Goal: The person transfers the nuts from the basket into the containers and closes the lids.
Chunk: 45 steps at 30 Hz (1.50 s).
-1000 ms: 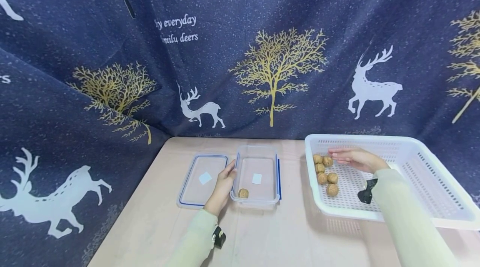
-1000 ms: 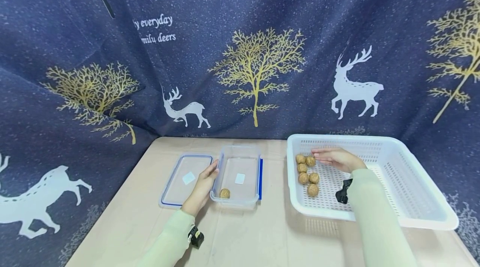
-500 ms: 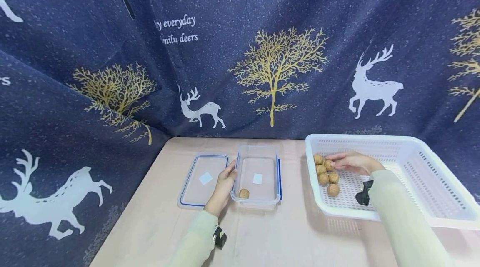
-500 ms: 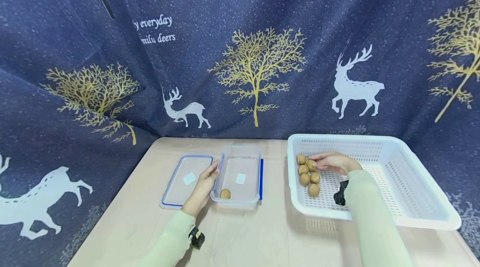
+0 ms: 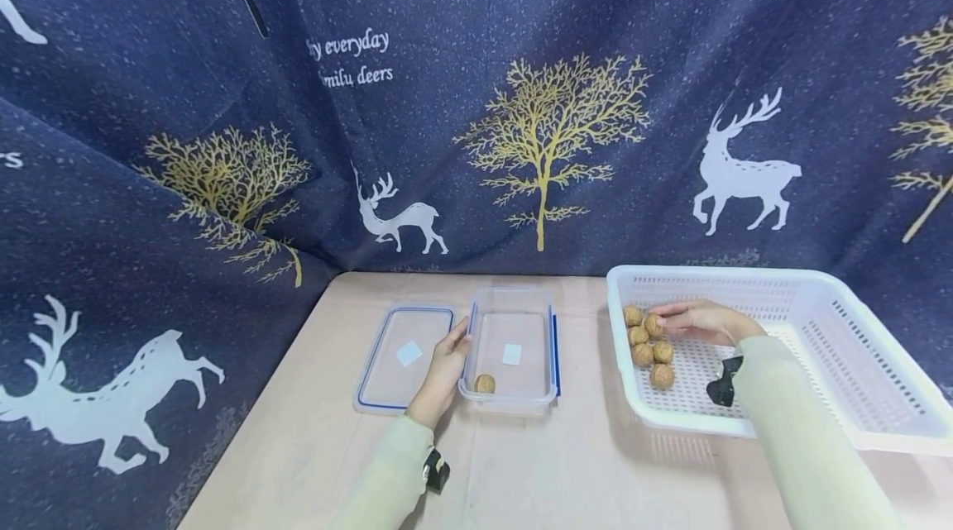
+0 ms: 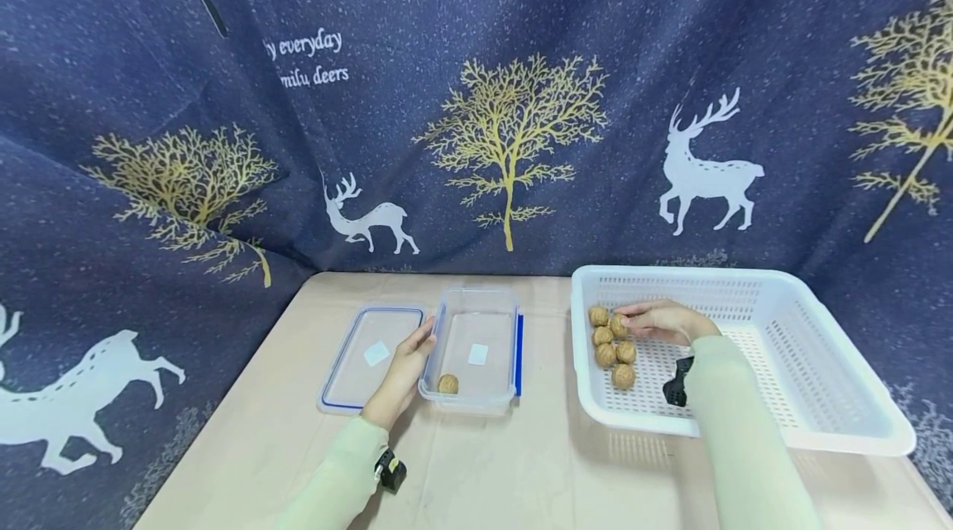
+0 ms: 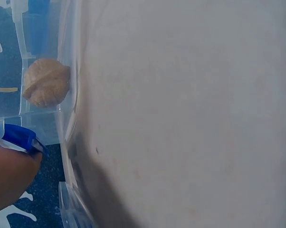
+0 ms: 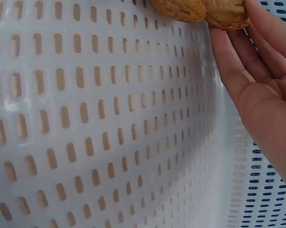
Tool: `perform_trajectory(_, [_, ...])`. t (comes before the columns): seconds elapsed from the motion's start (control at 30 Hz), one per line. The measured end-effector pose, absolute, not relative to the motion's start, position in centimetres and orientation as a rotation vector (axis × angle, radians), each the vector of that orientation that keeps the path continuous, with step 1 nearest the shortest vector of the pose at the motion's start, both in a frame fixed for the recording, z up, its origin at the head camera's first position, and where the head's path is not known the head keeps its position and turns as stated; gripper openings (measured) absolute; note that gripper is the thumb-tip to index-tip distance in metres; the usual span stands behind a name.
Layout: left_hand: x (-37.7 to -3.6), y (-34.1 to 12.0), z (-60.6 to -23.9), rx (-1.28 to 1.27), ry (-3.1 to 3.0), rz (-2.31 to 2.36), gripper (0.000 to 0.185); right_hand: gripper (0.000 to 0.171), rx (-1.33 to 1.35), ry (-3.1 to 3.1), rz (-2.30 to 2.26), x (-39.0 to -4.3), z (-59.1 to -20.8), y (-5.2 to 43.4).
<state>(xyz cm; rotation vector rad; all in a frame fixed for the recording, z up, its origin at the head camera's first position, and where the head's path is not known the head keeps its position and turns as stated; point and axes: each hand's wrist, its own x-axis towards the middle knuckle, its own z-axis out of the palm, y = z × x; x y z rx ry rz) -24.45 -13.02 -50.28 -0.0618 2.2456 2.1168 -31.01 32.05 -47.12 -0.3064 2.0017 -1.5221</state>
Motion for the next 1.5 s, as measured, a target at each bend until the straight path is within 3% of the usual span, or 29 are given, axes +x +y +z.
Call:
perform_trajectory(0.37, [-24.3,-13.1,-49.8,-0.042,2.237,2.131,0.048,0.048,-0.298,1.861,-1.717,-31.1,-46.1,32.7])
perform_trajectory(0.6, [-22.6,-12.9,-46.8,-0.022,2.213,2.117,0.048,0.046,-0.294,1.89,-1.742,-31.1,-45.5,32.8])
perform_trajectory(0.77, [-22.4,-12.9,-46.6,-0.025,2.208,2.114,0.048,0.048,-0.306,1.911,-1.743,-31.1,-44.9,32.7])
perform_trajectory(1.07, [-22.7,-12.9,-46.9,-0.024,2.21,2.121,0.048,0.026,-0.334,1.91,-1.835,-31.3,-44.1,32.6])
perform_trajectory(1.37, [-24.3,-13.1,-49.8,-0.039,2.2,2.159,0.048,0.058,-0.281,2.021,-1.825,-31.1,-43.0,31.6])
perform_trajectory(1.5, [-24.3,-13.0,-50.1,-0.042,2.216,2.154,0.048,0.057,-0.248,2.007,-1.877,-31.0,-42.6,31.2])
